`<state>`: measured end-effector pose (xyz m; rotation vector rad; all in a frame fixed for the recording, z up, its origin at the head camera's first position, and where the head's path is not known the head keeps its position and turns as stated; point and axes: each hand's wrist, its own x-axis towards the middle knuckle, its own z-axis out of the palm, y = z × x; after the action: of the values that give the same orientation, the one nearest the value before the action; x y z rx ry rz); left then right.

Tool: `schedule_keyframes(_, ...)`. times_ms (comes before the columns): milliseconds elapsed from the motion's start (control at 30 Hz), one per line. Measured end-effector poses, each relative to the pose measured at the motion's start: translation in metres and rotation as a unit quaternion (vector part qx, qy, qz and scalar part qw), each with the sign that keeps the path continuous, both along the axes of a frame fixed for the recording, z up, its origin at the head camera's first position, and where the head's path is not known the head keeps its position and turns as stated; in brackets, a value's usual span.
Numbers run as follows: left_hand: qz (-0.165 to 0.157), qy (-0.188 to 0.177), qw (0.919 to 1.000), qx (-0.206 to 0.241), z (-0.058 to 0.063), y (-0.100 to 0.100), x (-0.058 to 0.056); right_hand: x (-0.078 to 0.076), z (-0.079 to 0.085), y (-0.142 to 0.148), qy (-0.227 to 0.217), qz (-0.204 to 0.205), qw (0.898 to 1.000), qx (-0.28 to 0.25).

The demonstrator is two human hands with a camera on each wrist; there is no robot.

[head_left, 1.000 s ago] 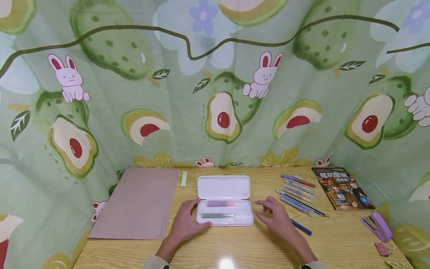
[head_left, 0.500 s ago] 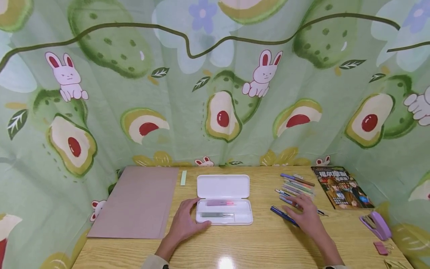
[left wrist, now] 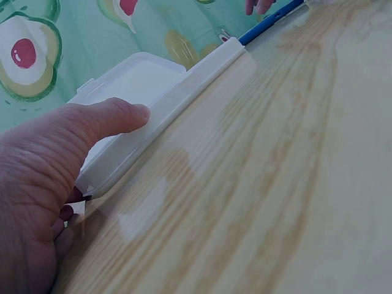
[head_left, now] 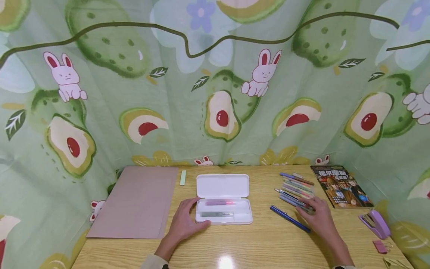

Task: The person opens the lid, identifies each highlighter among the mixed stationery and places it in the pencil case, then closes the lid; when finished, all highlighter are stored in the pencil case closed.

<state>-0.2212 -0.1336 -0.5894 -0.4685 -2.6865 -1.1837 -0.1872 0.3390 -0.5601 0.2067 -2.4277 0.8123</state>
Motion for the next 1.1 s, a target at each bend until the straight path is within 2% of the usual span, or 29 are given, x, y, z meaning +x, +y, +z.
schedule_keyframes(200, 0.001, 0.000, 1.0000, 0.003, -0.0022, 0.0006, 0.0004, -0.0018, -0.0072, 0.0036, -0.027, 0.005, 1.000, -0.003)
schedule_keyframes(333, 0.001, -0.001, 1.0000, 0.005, -0.0029, 0.0006, 0.0008, -0.0026, -0.0098, 0.0032, -0.044, 0.004, 0.999, 0.015)
schedule_keyframes(433, 0.000, -0.003, 1.0000, 0.005, -0.0037, 0.0005, 0.0011, -0.0025, -0.0094, 0.0010, -0.053, 0.001, 0.998, 0.029)
schedule_keyframes(700, 0.001, -0.002, 1.0000, 0.004, -0.0028, 0.0005, -0.0005, -0.0058, -0.0099, -0.0012, -0.041, 0.000, 0.998, 0.040)
schedule_keyframes(1100, 0.002, 0.000, 1.0000, 0.005, -0.0025, 0.0005, -0.0015, -0.0062, -0.0059, -0.0037, -0.084, -0.011, 0.996, 0.041)
